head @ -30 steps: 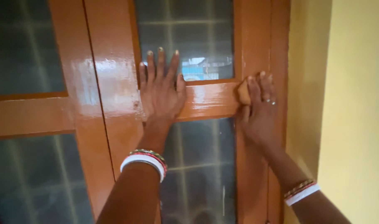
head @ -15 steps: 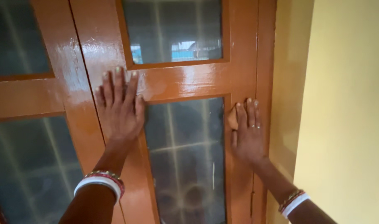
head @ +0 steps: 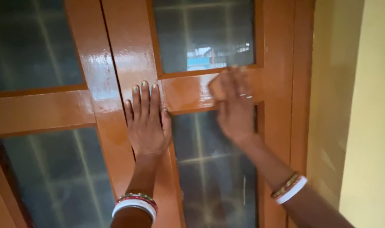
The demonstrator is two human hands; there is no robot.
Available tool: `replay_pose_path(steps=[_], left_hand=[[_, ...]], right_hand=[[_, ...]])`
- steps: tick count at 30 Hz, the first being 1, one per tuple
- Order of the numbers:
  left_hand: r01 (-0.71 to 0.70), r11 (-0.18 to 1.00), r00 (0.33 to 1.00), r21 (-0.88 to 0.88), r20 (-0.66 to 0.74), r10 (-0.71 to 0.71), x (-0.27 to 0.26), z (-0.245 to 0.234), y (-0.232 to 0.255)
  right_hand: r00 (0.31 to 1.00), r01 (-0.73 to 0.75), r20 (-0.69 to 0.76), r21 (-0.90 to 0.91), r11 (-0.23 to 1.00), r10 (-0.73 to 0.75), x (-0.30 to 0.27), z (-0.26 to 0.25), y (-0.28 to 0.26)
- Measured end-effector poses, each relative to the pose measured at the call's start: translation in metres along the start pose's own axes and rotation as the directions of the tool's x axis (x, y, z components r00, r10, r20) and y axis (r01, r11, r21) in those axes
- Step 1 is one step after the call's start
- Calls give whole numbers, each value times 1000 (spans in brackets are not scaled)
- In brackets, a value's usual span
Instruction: The person sprays a cleaning solution from a red bottle onto the glass panels of a wooden double door and wipes them with a cloth. They then proceed to wipe the wooden frames and edges of the doors with the same cloth.
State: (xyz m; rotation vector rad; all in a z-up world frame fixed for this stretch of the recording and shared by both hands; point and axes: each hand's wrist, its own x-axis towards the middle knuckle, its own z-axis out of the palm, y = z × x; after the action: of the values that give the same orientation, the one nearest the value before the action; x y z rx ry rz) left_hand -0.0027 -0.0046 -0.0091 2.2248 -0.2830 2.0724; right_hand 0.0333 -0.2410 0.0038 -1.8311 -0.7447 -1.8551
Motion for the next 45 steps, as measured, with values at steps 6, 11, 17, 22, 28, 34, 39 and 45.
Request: replay_pose_path(steps=[6,11,17,22,28,34,39,45], left_hand=[[17,999,999,-48,-37,-18,-1,7,-4],[18,999,999,-38,-45,-20,-1,6,-5],[41,999,999,-3,-20,-41,-2,3,-2],[41,999,999,-6,-8,-41,0,2,-1],[36,999,999,-11,-20,-36,-1,3,-4],[30,1000,998,1,-59,-29,-1,5,-2],[25,1000,998,-17,-59,-26,0,5,-3],[32,999,998,-11,-44,-33,0,5,-4]], right_hand=[[974,200,134,-148,969,-180,13,36,-73],[932,267,252,3,964,-259,20,8,-53],[971,76,234,-127,989,-44,13,-38,17],[996,40,89,-99,994,-32,-13,-59,56],[999,-38,12,-94,995,40,-48,-56,56],[998,-66,-28,-89,994,63,-17,-28,36],[994,49,98,-45,998,-44,16,19,-31],[941,222,272,-41,974,-203,23,8,-39]])
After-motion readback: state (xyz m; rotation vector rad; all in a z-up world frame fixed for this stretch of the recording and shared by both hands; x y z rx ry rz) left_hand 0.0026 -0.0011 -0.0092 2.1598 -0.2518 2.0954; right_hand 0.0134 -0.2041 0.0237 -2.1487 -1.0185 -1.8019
